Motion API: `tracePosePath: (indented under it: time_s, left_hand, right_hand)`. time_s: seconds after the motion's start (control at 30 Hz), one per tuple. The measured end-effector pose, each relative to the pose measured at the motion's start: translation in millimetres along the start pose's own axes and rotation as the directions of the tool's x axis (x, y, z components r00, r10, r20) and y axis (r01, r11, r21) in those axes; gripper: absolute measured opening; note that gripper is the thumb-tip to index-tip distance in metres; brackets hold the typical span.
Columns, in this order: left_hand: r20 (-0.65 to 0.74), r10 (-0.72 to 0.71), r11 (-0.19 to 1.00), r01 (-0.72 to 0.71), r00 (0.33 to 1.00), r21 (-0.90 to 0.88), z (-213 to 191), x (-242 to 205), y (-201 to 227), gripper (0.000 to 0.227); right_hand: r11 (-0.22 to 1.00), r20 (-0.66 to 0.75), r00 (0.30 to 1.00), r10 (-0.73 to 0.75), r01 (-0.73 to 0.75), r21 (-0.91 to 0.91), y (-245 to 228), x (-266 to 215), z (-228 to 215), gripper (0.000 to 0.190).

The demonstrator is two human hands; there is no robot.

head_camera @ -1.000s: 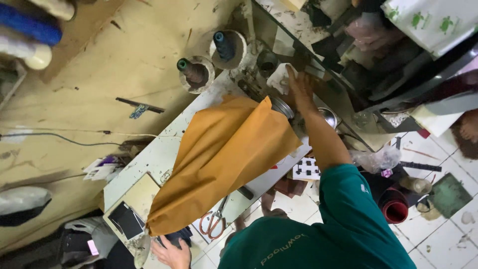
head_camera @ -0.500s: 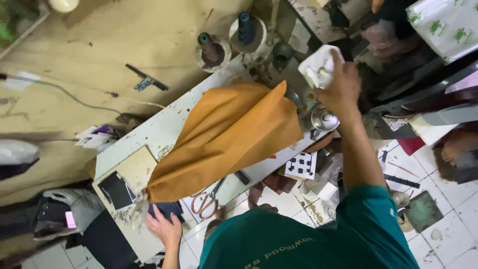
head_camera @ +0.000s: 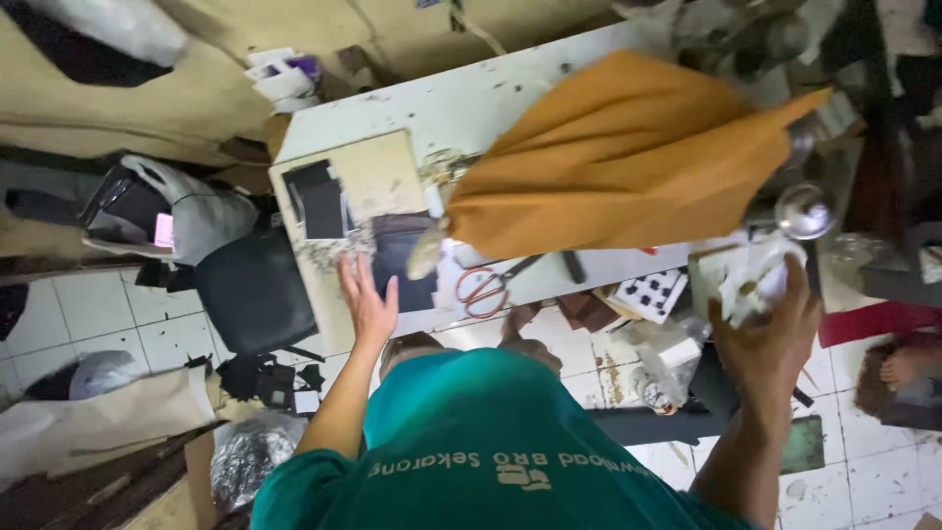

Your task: Trimming leather pieces with scissors and applying glue to the edges of leather components

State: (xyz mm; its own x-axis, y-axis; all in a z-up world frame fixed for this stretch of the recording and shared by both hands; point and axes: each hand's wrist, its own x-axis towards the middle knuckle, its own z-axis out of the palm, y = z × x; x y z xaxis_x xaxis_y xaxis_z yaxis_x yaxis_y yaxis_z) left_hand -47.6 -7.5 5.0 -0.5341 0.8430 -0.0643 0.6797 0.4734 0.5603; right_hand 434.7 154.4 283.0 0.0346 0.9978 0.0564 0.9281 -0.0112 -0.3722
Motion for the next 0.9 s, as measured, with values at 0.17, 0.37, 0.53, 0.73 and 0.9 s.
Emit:
tracePosePath:
  time_s: [0.17,0.37,0.53,0.73,0.9]
  left_hand:
    - [0.152,0.061,0.978,-0.029,0.987,-0.206,-20.5,22.1,-59.7,0.086]
    - [0.135,0.43,0.865,-0.365,0.893,-0.343,-39.4,29.5,-107.1,0.102]
    - [0.276,0.485,0.844,-0.362,0.83,-0.395,-33.0,45.2,-126.3,0.105]
    - [0.42,0.417,0.888,-0.264,0.806,-0.375,-48.7,67.2,-106.0,0.105]
    - [0.494,0.32,0.939,-0.203,0.808,-0.276,-9.3,78.0,-108.2,0.112]
  right_hand:
    - [0.998,-0.043,0.998,0.037,-0.035,0.052,-71.1,-101.2,60.0,0.099]
    - [0.966,-0.038,0.99,0.135,-0.123,0.229,-182.1,-192.6,138.6,0.105]
    - [0.951,-0.026,1.0,0.002,0.006,0.309,-265.9,-220.4,189.4,0.098]
    - [0.966,-0.047,0.997,-0.065,0.075,0.249,-254.8,-259.7,274.6,0.088]
    - [0.95,0.124,0.988,-0.09,0.048,0.309,-267.9,-271.5,305.8,0.099]
